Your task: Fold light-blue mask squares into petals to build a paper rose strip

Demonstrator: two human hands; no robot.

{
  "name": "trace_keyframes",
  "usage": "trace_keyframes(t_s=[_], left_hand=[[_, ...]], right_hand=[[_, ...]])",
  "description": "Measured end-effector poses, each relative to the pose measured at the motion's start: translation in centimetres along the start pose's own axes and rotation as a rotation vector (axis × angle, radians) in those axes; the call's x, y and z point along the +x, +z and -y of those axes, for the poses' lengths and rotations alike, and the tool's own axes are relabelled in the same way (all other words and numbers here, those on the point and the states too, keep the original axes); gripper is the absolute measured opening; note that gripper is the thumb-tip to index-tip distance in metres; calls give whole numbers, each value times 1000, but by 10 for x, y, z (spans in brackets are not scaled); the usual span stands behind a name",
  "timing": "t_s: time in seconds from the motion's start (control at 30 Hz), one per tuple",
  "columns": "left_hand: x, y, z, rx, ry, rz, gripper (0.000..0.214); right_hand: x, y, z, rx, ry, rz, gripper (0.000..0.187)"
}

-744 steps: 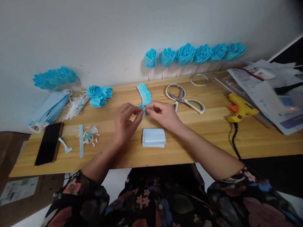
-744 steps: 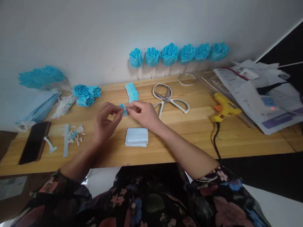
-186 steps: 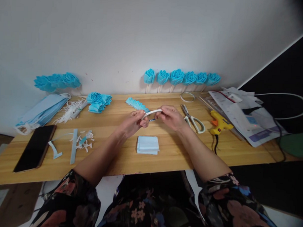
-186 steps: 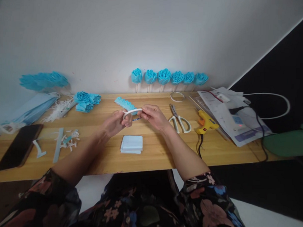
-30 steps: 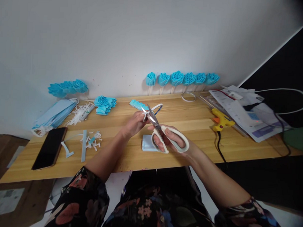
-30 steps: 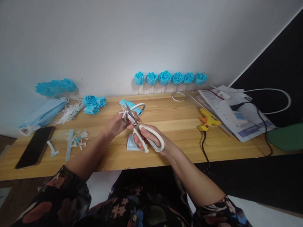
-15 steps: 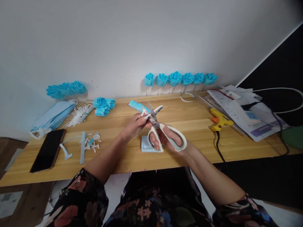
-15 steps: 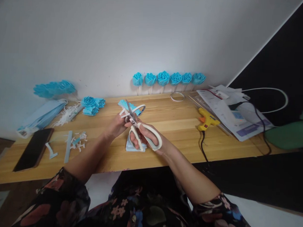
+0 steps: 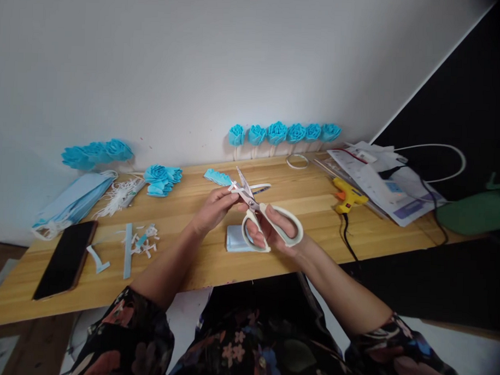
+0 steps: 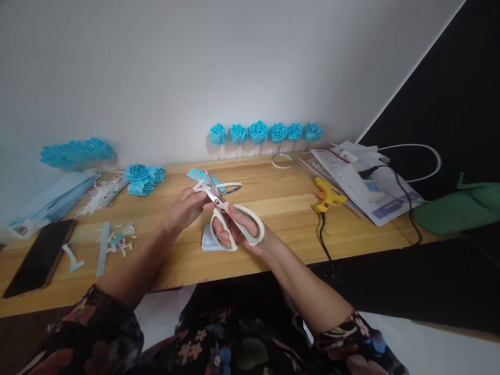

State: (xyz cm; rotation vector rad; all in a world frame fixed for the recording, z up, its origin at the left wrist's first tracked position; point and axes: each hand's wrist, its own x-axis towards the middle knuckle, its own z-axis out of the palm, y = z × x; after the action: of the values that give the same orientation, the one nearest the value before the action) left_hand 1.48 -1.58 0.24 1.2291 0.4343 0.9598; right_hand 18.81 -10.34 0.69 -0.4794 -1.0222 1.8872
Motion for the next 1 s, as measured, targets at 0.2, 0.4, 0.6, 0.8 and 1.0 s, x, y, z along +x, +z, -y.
trace_keyframes(t_s=[0.2, 0.4, 0.6, 0.8, 1.0], left_hand=[[-1, -1, -1, 77, 0, 11, 31], [3, -7, 3, 97, 29, -40, 31], [7, -12, 2, 60, 83, -101, 35], [9, -10, -1, 55, 50, -221, 30], [12, -16, 7, 54, 83, -243, 40]], right_hand=[[-1, 6, 2, 13, 15, -52, 51], [5, 16, -4, -107, 47, -58, 56], [0, 17, -6, -283, 8, 148, 61], [-20, -23, 2, -319, -38, 49, 56], [-28, -35, 3, -312, -1, -3, 56]])
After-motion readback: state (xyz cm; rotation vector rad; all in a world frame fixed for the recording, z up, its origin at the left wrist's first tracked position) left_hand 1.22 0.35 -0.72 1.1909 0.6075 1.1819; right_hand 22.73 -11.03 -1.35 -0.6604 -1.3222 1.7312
